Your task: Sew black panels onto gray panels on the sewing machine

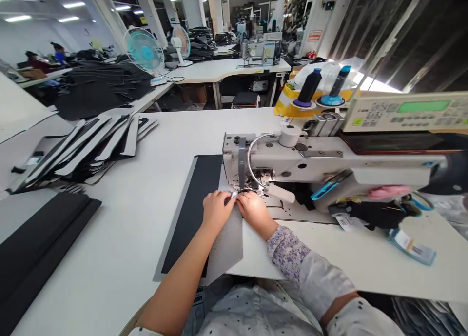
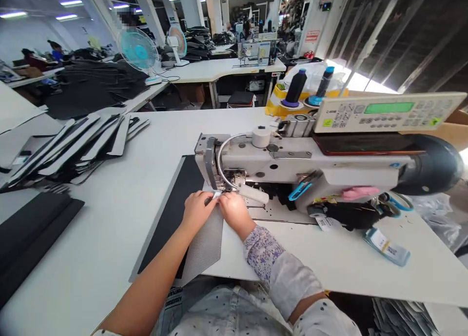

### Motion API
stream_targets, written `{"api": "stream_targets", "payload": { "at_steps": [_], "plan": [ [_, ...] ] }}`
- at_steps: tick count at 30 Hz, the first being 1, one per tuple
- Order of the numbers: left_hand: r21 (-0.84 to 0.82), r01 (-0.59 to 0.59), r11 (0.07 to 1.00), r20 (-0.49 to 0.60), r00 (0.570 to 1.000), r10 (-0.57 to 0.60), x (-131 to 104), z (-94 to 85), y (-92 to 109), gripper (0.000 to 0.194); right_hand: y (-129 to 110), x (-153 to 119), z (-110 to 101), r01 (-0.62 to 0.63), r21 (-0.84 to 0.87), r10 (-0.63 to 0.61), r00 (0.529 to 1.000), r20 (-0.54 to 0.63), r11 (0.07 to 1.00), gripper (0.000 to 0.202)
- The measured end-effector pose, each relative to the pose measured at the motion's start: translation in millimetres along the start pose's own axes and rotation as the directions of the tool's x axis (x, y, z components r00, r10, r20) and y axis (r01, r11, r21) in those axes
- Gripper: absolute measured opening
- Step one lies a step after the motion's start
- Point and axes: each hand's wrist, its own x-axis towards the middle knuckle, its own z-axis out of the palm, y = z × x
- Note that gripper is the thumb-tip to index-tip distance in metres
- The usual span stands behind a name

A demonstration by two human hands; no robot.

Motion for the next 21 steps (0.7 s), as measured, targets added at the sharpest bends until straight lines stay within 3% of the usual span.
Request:
{"api": "stream_targets", "payload": {
  "at_steps": [3, 6, 12, 15, 17, 19, 20, 21],
  "plan": [
    [-0.04, -0.063, 0.997, 0.015, 0.998, 0.064, -0.7, -5.1, 1.0, 0.023, -0.5, -7.1, -5.6, -0.002, 0.122, 0.014, 0.995, -0.102, 0.992, 0.02],
    [0.022, -0.214, 0.977, 0.023, 0.977, 0.214, -6.7, -13.0, 0.1, 0.025, -4.9, -13.3, -13.3, -0.01, 0.215, 0.052, 0.98, -0.19, 0.977, 0.022],
    [0.115, -0.36, 0.926, 0.057, 0.933, 0.356, -15.3, -26.8, 10.8, 0.019, -12.2, -16.0, -17.4, -0.007, 0.292, 0.051, 0.988, -0.143, 0.956, 0.029],
    [-0.058, -0.256, 0.965, 0.047, 0.965, 0.259, -17.8, -28.9, 16.9, 0.016, -14.9, -17.0, -15.6, -0.171, 0.541, 0.263, 0.96, -0.097, 0.824, 0.022],
    [-0.268, -0.07, 0.961, 0.092, 0.991, 0.098, -18.4, -26.9, 16.8, 0.018, -16.4, -18.3, -13.8, -0.317, 0.741, 0.442, 0.896, 0.03, 0.591, 0.022],
    [-0.406, 0.099, 0.909, 0.18, 0.983, -0.026, -16.7, -23.1, 13.7, 0.025, -15.1, -19.8, -11.9, -0.417, 0.829, 0.51, 0.838, 0.193, 0.372, 0.027],
    [-0.416, 0.139, 0.899, 0.208, 0.977, -0.055, -14.7, -20.9, 11.7, 0.028, -12.6, -20.7, -11.4, -0.439, 0.832, 0.51, 0.829, 0.229, 0.339, 0.028],
    [-0.389, 0.143, 0.91, 0.211, 0.975, -0.063, -11.9, -18.6, 9.8, 0.031, -8.9, -21.7, -11.3, -0.441, 0.816, 0.505, 0.835, 0.219, 0.375, 0.027]
  ]
}}
